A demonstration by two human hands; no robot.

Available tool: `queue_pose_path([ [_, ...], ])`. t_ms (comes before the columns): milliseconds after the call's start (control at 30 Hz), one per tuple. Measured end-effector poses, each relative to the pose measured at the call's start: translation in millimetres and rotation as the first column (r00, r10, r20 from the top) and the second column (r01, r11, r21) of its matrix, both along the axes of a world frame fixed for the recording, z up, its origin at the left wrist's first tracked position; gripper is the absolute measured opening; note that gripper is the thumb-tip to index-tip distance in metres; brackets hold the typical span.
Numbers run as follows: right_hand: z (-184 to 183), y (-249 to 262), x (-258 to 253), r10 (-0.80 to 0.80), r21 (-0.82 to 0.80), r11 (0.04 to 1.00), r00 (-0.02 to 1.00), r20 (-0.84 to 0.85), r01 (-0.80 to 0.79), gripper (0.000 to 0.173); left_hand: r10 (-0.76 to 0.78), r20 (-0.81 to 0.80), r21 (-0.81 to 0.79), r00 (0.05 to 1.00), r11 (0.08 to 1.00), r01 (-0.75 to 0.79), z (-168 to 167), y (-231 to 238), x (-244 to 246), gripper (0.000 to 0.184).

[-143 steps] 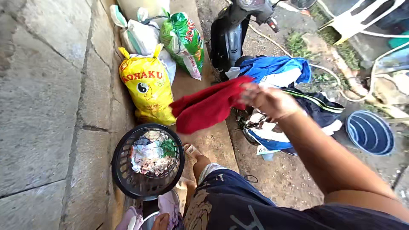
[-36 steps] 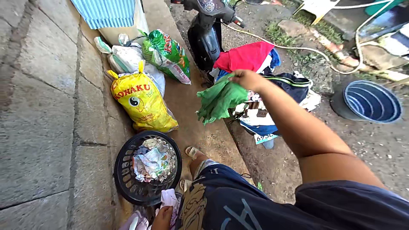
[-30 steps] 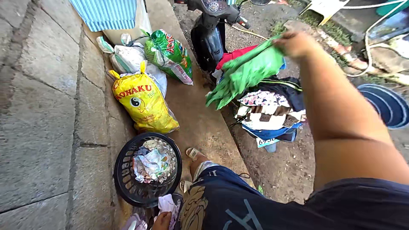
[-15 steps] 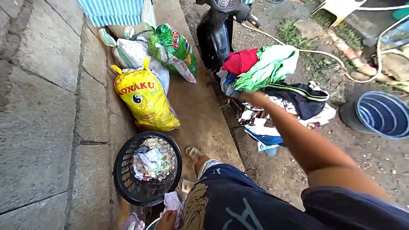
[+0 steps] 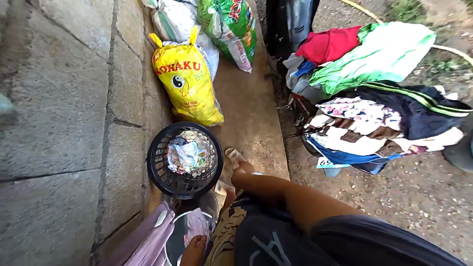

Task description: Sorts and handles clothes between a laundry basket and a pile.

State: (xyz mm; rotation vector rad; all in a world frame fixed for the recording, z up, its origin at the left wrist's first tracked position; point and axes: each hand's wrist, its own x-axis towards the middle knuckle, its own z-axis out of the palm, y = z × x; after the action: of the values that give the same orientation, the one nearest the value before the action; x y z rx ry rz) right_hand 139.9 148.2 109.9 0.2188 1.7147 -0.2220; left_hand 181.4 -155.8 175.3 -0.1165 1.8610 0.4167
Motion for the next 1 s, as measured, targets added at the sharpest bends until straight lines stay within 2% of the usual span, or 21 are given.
queue_pose_path([
  [67, -4.0, -6.2, -1.8, -0.006, 0.004, 1.000, 0.999, 0.034, 0.005, 0.068, 0.051, 0.017, -0.022, 0.999, 0.998, -0.051, -10.6, -11.6, 9.2, 0.046],
  [100, -16.1, -9.7, 4.8, -0.015, -0.001, 1.000, 1.000, -0.001, 0.015, 0.061, 0.069, 0.036, -0.032, 0.997, 0.997, -0.067, -13.5, -13.6, 10.9, 0.046],
  [133, -30.6, -12.5, 13.5, 0.029, -0.040, 0.999, 0.998, -0.052, -0.031, 0.057, 0.081, 0.059, -0.036, 0.995, 0.996, -0.079, -14.4, -13.0, 10.3, 0.046],
  [167, -41.6, -14.4, 18.9, 0.134, -0.126, 0.981, 0.987, -0.085, -0.144, 0.054, 0.083, 0.078, -0.038, 0.993, 0.996, -0.081, -13.7, -11.1, 8.4, 0.047],
  [233, -67.5, -15.0, 24.3, 0.281, -0.259, 0.916, 0.951, -0.133, -0.307, 0.059, 0.083, 0.104, -0.032, 0.991, 0.996, -0.080, -12.8, -6.1, 5.9, 0.048],
  [267, -65.0, -17.1, 22.2, 0.303, -0.267, 0.908, 0.947, -0.111, -0.322, 0.061, 0.082, 0.117, -0.029, 0.990, 0.996, -0.079, -13.2, -4.3, 5.8, 0.049],
  [400, -10.4, -36.9, -9.0, 0.279, -0.005, 0.960, 0.957, 0.084, -0.279, 0.080, 0.126, 0.143, -0.026, 0.982, 0.992, -0.124, -18.6, -2.8, 12.6, 0.048],
  [433, -2.9, -39.9, -18.9, 0.276, 0.015, 0.960, 0.954, 0.116, -0.279, 0.081, 0.150, 0.154, -0.021, 0.977, 0.989, -0.149, -20.4, -3.5, 16.1, 0.048],
  [500, -3.3, -44.0, -38.2, 0.347, -0.095, 0.937, 0.926, 0.147, -0.336, 0.067, 0.207, 0.181, -0.008, 0.962, 0.978, -0.209, -23.9, -5.8, 24.5, 0.048],
  [567, -40.1, -44.2, -59.8, 0.380, -0.308, 0.888, 0.922, 0.073, -0.341, 0.056, 0.265, 0.191, 0.004, 0.945, 0.963, -0.271, -30.7, -9.4, 35.7, 0.047],
  [600, -62.9, -43.3, -73.4, 0.326, -0.385, 0.873, 0.945, 0.005, -0.299, 0.053, 0.294, 0.198, 0.012, 0.935, 0.953, -0.302, -35.2, -11.4, 42.9, 0.047],
  [667, -84.1, -42.5, -115.9, 0.167, -0.449, 0.871, 0.979, -0.115, -0.201, 0.049, 0.341, 0.216, 0.023, 0.915, 0.935, -0.354, -42.8, -12.8, 57.2, 0.047],
  [767, -112.1, -47.5, -180.7, -0.062, -0.356, 0.933, 0.950, -0.306, -0.054, 0.045, 0.385, 0.231, -0.002, 0.894, 0.919, -0.395, -44.7, -8.5, 72.7, 0.048],
  [867, -162.7, -52.5, -221.9, -0.134, -0.255, 0.967, 0.875, -0.465, 0.013, 0.064, 0.459, 0.248, -0.041, 0.853, 0.885, -0.464, -44.6, -2.4, 82.7, 0.047],
  [967, -210.2, -56.6, -236.6, -0.215, -0.208, 0.969, 0.857, -0.468, 0.130, 0.093, 0.513, 0.238, -0.068, 0.825, 0.856, -0.513, -42.1, 4.5, 81.8, 0.045],
  [1000, -220.4, -58.6, -237.6, -0.223, -0.193, 0.970, 0.858, -0.463, 0.148, 0.097, 0.529, 0.217, -0.071, 0.821, 0.847, -0.527, -42.5, 6.0, 80.3, 0.044],
])
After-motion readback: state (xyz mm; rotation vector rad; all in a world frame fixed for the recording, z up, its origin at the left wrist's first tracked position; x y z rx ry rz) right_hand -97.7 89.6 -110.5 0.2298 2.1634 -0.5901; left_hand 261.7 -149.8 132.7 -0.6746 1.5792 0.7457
